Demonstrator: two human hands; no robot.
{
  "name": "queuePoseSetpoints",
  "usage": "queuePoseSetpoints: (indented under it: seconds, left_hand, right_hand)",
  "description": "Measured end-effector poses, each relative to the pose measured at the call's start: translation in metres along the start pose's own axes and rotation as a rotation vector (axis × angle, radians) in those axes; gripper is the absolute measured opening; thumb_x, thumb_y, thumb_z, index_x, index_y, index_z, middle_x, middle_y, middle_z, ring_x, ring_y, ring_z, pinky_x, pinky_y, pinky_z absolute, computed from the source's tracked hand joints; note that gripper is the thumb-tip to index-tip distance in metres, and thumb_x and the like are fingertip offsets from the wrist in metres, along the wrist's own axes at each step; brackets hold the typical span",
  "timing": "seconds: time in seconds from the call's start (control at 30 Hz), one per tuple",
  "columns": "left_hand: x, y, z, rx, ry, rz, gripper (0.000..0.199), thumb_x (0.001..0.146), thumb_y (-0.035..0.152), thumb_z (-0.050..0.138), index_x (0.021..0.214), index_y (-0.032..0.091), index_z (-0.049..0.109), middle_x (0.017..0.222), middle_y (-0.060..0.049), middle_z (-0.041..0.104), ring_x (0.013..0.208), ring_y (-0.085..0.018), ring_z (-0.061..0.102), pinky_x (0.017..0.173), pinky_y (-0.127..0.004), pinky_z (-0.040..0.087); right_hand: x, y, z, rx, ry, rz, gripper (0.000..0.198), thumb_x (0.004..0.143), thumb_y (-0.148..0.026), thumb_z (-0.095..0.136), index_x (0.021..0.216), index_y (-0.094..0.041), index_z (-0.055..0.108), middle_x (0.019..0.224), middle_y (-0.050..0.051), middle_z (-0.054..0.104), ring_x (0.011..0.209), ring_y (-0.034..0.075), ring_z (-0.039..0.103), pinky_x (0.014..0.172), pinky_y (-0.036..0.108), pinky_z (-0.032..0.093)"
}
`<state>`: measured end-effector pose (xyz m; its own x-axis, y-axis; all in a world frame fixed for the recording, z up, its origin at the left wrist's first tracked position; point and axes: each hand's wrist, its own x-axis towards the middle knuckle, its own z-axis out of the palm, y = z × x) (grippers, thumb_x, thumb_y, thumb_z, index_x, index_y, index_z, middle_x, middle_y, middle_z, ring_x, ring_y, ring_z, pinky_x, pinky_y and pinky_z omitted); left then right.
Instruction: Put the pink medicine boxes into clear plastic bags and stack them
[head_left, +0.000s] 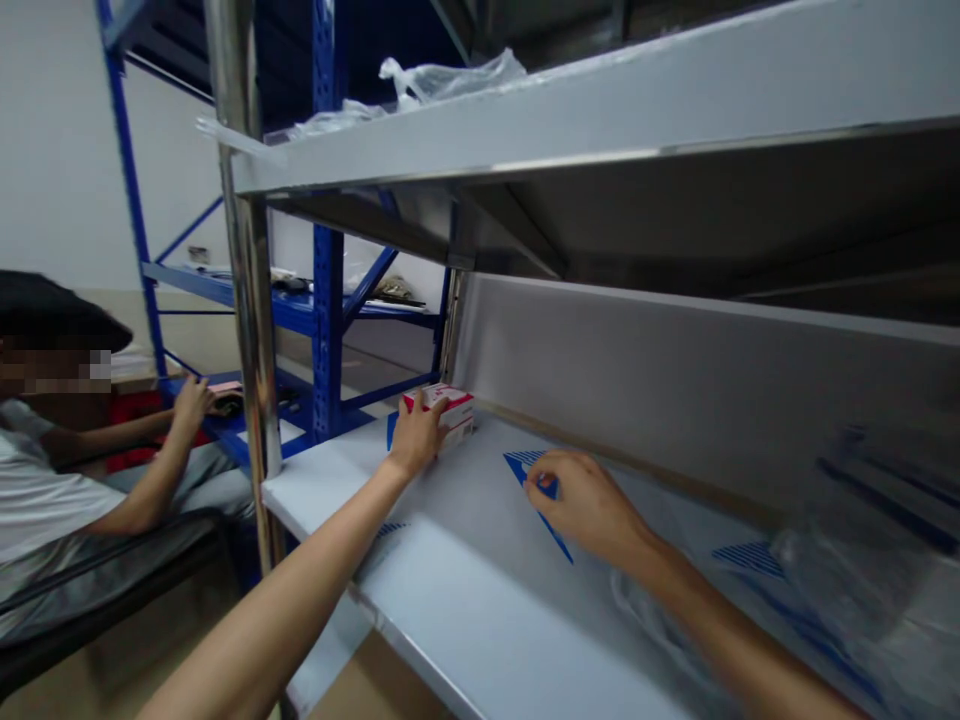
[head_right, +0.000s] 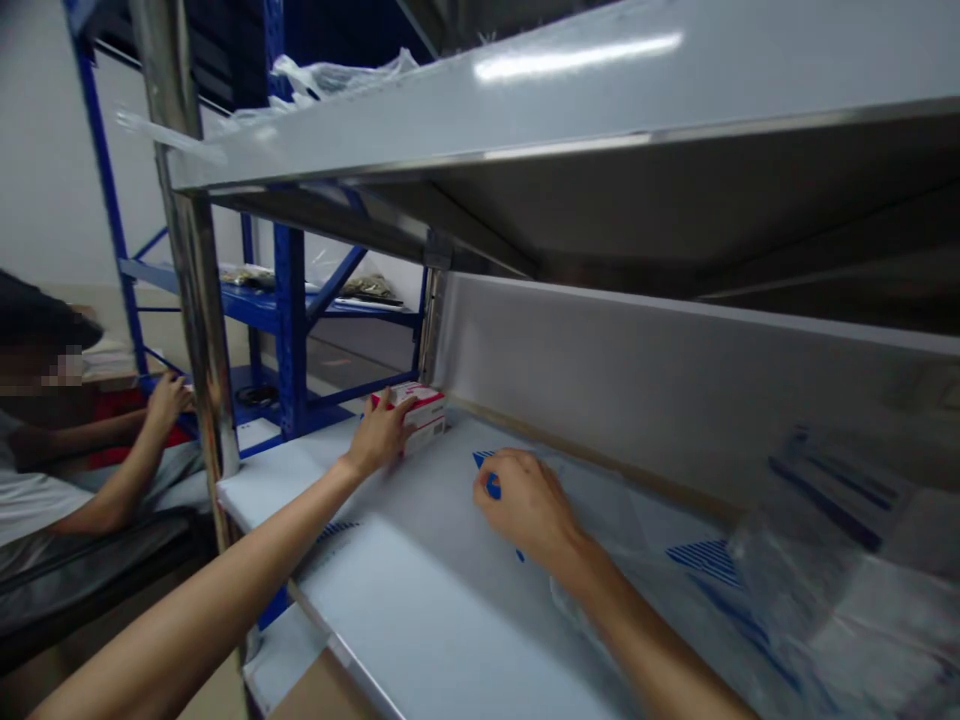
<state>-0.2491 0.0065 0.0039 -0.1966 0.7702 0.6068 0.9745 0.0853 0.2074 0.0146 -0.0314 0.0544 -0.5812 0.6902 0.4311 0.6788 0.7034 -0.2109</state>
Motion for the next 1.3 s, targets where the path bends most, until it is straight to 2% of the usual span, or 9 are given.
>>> queuePoseSetpoints:
  seconds: [0.17,0.33,0.47,0.57,0.77,0.87,0.97,1.13,1.3]
  left_hand:
    - [-0.010,-0.001,-0.003,-0.081,0.023,0.058,0.046,0.092,0.015,0.058,0.137,0.021,0.059,0.148,-0.018,0.051,0.144,-0.039,0.040,0.113,-0.059,0.040]
    - [-0.027,0.023,-0.020,-0.208,0.038,0.179,0.041,0.093,0.021,0.060,0.134,0.017,0.062,0.144,-0.019,0.056,0.139,-0.035,0.050,0.113,-0.055,0.045]
    - [-0.047,0.062,-0.048,-0.542,0.097,0.304,0.044,0.093,0.034,0.064,0.133,0.017,0.062,0.142,-0.018,0.060,0.134,-0.031,0.057,0.112,-0.054,0.047]
    - [-0.061,0.096,-0.074,-0.810,-0.003,0.383,0.042,0.093,0.037,0.065,0.132,0.020,0.064,0.139,-0.015,0.064,0.129,-0.027,0.061,0.107,-0.049,0.054]
    - [-0.069,0.147,-0.094,-0.870,-0.132,0.801,0.056,0.088,0.039,0.074,0.140,0.025,0.059,0.147,-0.012,0.058,0.140,-0.028,0.051,0.116,-0.052,0.044]
    - [-0.068,0.169,-0.085,-0.886,-0.123,0.951,0.071,0.083,0.039,0.079,0.148,0.027,0.051,0.154,-0.013,0.051,0.144,-0.030,0.047,0.117,-0.054,0.043]
    - [-0.064,0.192,-0.072,-0.847,-0.116,1.094,0.061,0.092,0.030,0.070,0.149,0.030,0.048,0.155,-0.011,0.050,0.145,-0.027,0.045,0.118,-0.053,0.042]
    - [-0.050,0.226,-0.060,-0.779,-0.080,1.164,0.054,0.092,0.028,0.071,0.143,0.030,0.056,0.144,-0.009,0.061,0.138,-0.027,0.054,0.113,-0.052,0.048]
    - [-0.037,0.246,-0.054,-0.933,-0.174,1.134,0.061,0.075,0.043,0.085,0.131,0.026,0.068,0.127,-0.010,0.073,0.119,-0.028,0.068,0.104,-0.042,0.055]
  right_hand:
    - [-0.008,-0.004,0.003,-0.031,0.023,0.036,0.018,0.084,-0.015,0.057,0.081,-0.020,0.074,0.091,0.007,0.077,0.088,0.023,0.072,0.085,0.037,0.054]
    - [-0.020,0.031,-0.011,0.025,0.198,0.006,0.016,0.085,-0.023,0.060,0.092,-0.025,0.074,0.087,0.008,0.078,0.081,0.028,0.074,0.074,0.044,0.061]
    - [-0.034,0.063,-0.035,0.076,0.240,-0.034,0.070,0.076,-0.025,0.074,0.143,-0.027,0.053,0.132,0.015,0.067,0.109,0.033,0.071,0.087,0.050,0.062]
    - [-0.051,0.078,-0.060,0.081,0.238,-0.148,0.090,0.078,-0.029,0.076,0.157,-0.028,0.032,0.154,0.017,0.048,0.135,0.033,0.055,0.105,0.052,0.054]
    - [-0.114,0.104,-0.102,-0.102,0.277,-0.329,0.063,0.085,-0.035,0.074,0.144,-0.024,0.053,0.143,0.017,0.060,0.129,0.032,0.060,0.105,0.052,0.053]
    - [-0.147,0.119,-0.113,-0.194,0.344,-0.294,0.059,0.088,-0.034,0.071,0.143,-0.024,0.055,0.140,0.017,0.063,0.125,0.031,0.064,0.100,0.051,0.055]
    - [-0.168,0.136,-0.120,-0.179,0.350,-0.212,0.054,0.089,-0.034,0.070,0.141,-0.025,0.058,0.141,0.015,0.063,0.126,0.031,0.063,0.102,0.051,0.053]
    - [-0.179,0.159,-0.128,0.030,0.341,-0.065,0.055,0.081,-0.035,0.077,0.133,-0.025,0.063,0.140,0.014,0.065,0.126,0.031,0.063,0.107,0.051,0.049]
    - [-0.189,0.167,-0.122,0.390,0.294,0.137,0.053,0.067,-0.038,0.087,0.115,-0.023,0.070,0.117,0.010,0.076,0.103,0.028,0.074,0.091,0.045,0.060]
